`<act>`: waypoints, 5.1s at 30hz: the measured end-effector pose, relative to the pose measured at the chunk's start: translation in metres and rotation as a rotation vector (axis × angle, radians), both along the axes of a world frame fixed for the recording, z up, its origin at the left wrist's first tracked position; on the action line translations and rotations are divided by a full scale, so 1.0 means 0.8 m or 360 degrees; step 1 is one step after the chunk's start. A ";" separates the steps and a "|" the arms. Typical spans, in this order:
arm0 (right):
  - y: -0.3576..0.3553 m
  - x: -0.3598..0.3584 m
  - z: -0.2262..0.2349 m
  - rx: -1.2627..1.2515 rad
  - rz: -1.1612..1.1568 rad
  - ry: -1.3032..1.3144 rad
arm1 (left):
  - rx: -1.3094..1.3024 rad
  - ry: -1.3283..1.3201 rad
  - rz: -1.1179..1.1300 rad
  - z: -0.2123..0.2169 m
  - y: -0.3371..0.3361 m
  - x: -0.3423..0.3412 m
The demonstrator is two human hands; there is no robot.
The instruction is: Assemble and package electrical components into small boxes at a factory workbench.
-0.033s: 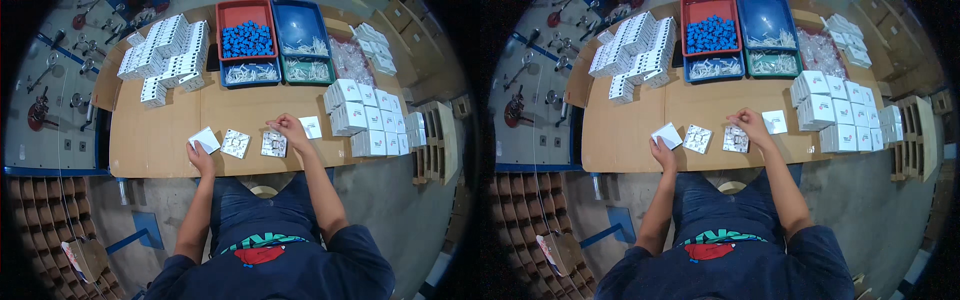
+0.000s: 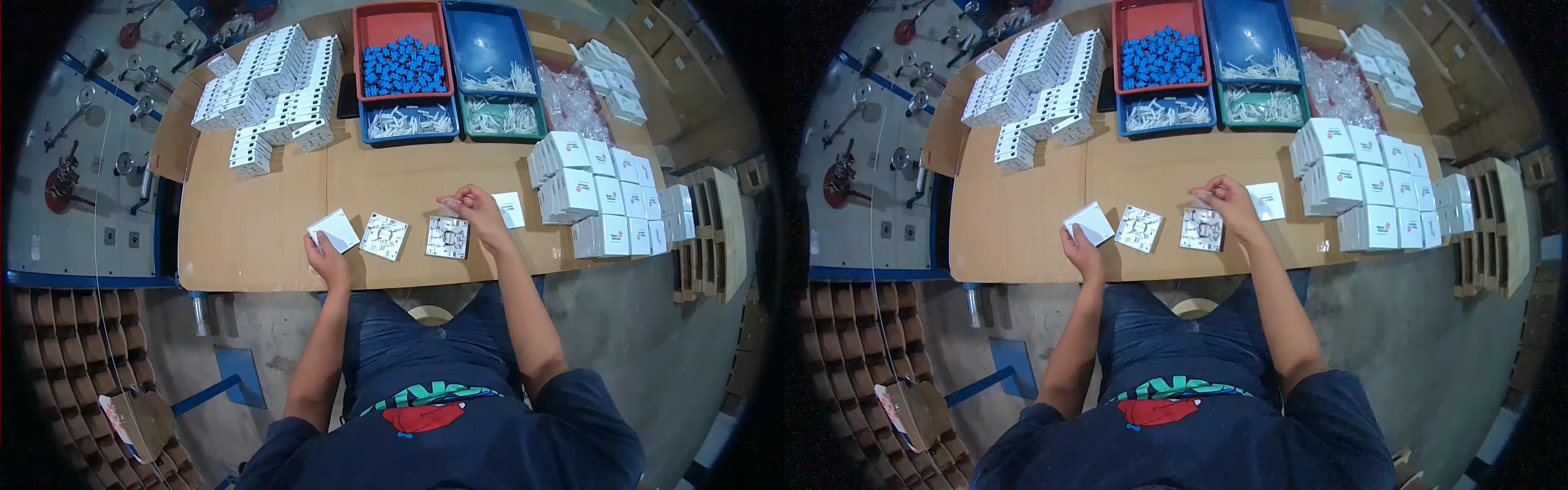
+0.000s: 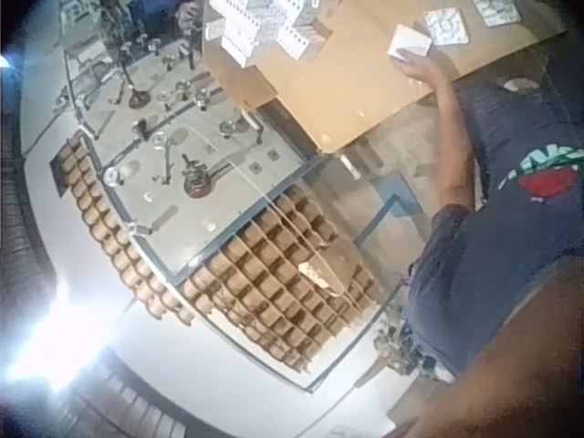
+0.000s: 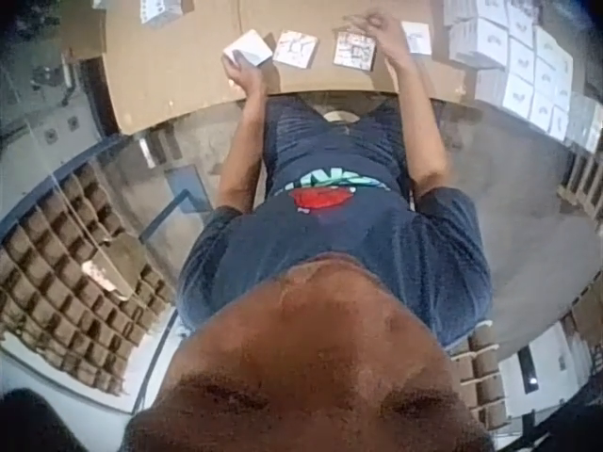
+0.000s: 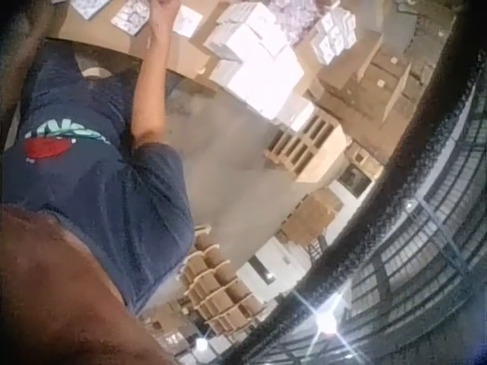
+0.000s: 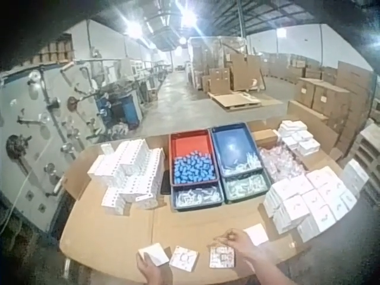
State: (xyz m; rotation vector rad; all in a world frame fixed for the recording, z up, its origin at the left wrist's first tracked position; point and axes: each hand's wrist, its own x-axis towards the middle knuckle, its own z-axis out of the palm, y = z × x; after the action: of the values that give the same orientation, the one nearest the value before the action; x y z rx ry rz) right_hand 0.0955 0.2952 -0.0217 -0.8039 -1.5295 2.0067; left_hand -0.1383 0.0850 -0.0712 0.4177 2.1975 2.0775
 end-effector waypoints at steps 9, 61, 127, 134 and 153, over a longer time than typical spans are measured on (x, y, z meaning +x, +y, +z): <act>0.010 0.020 0.015 -0.0803 -0.0368 0.0569 | -0.0073 0.0062 0.0022 -0.012 -0.004 -0.005; 0.264 -0.199 0.051 0.1705 0.0344 -0.1183 | -0.0168 0.0170 0.0143 0.010 0.003 0.012; -0.123 0.086 0.060 -0.1458 0.0128 0.1134 | -0.1183 0.1080 -0.0675 0.030 -0.014 0.102; -0.130 0.085 0.055 -0.1483 0.0051 0.1226 | -0.0149 0.0398 -0.0717 0.047 -0.015 0.110; -0.157 0.057 0.121 -0.0871 -0.0119 0.0134 | 0.0479 0.0164 -0.1412 0.140 -0.050 0.139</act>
State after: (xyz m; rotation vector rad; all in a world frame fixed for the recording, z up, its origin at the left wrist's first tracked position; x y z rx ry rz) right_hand 0.1408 0.1698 0.0749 -0.9451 -0.8887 2.3988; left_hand -0.0275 0.0454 0.0411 1.2614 1.3068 1.8397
